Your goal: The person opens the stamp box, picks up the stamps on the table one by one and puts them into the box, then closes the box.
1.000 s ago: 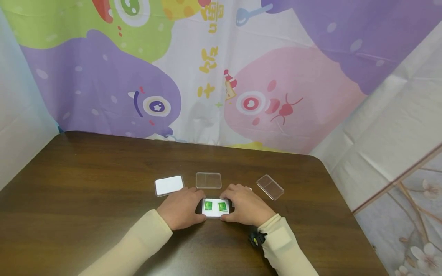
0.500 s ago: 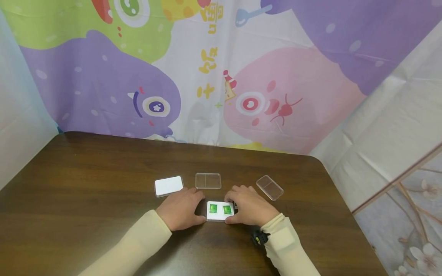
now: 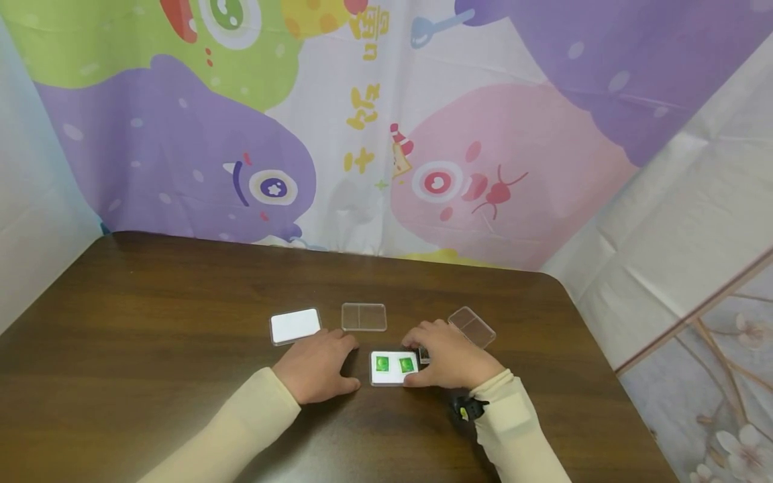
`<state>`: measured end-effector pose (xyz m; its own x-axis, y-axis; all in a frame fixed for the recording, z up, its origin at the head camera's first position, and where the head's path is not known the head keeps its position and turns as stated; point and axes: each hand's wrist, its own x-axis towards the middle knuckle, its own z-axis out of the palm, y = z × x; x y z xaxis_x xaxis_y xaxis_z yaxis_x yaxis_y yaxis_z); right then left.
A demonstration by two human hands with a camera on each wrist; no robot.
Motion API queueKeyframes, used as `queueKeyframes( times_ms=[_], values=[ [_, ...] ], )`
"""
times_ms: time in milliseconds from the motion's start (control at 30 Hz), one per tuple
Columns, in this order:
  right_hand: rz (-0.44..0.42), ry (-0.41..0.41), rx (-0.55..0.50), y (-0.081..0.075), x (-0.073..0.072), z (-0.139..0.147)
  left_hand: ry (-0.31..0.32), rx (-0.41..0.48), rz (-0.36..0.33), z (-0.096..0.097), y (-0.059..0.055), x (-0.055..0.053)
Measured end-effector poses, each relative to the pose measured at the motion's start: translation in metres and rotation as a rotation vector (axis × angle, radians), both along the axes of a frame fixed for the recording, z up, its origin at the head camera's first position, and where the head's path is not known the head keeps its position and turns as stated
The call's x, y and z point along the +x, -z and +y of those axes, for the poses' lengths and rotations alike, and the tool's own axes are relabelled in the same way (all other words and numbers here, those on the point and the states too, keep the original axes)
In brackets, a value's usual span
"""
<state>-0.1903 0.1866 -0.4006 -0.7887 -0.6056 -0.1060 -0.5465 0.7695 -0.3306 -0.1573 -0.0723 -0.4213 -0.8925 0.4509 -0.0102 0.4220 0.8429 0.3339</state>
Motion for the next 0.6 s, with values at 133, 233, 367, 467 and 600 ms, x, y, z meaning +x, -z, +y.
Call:
queueKeyframes(
  times_ms=[133,233,367,467,600],
  values=[
    [0.046,0.105,-0.040,-0.009,-0.002,0.010,0.003,0.001,-0.003,-0.001,0.000,0.001],
    [0.097,0.208,-0.041,-0.013,-0.002,0.016,0.012,0.011,-0.003,-0.002,0.000,0.000],
    [0.128,0.277,-0.009,-0.010,-0.005,0.019,0.023,0.017,0.000,-0.004,0.001,-0.002],
    [0.143,0.277,0.018,-0.005,-0.008,0.018,0.030,0.021,0.002,-0.006,0.001,-0.003],
    [0.129,0.267,0.030,-0.002,-0.009,0.015,0.039,0.030,0.008,-0.008,0.000,-0.005]
  ],
)
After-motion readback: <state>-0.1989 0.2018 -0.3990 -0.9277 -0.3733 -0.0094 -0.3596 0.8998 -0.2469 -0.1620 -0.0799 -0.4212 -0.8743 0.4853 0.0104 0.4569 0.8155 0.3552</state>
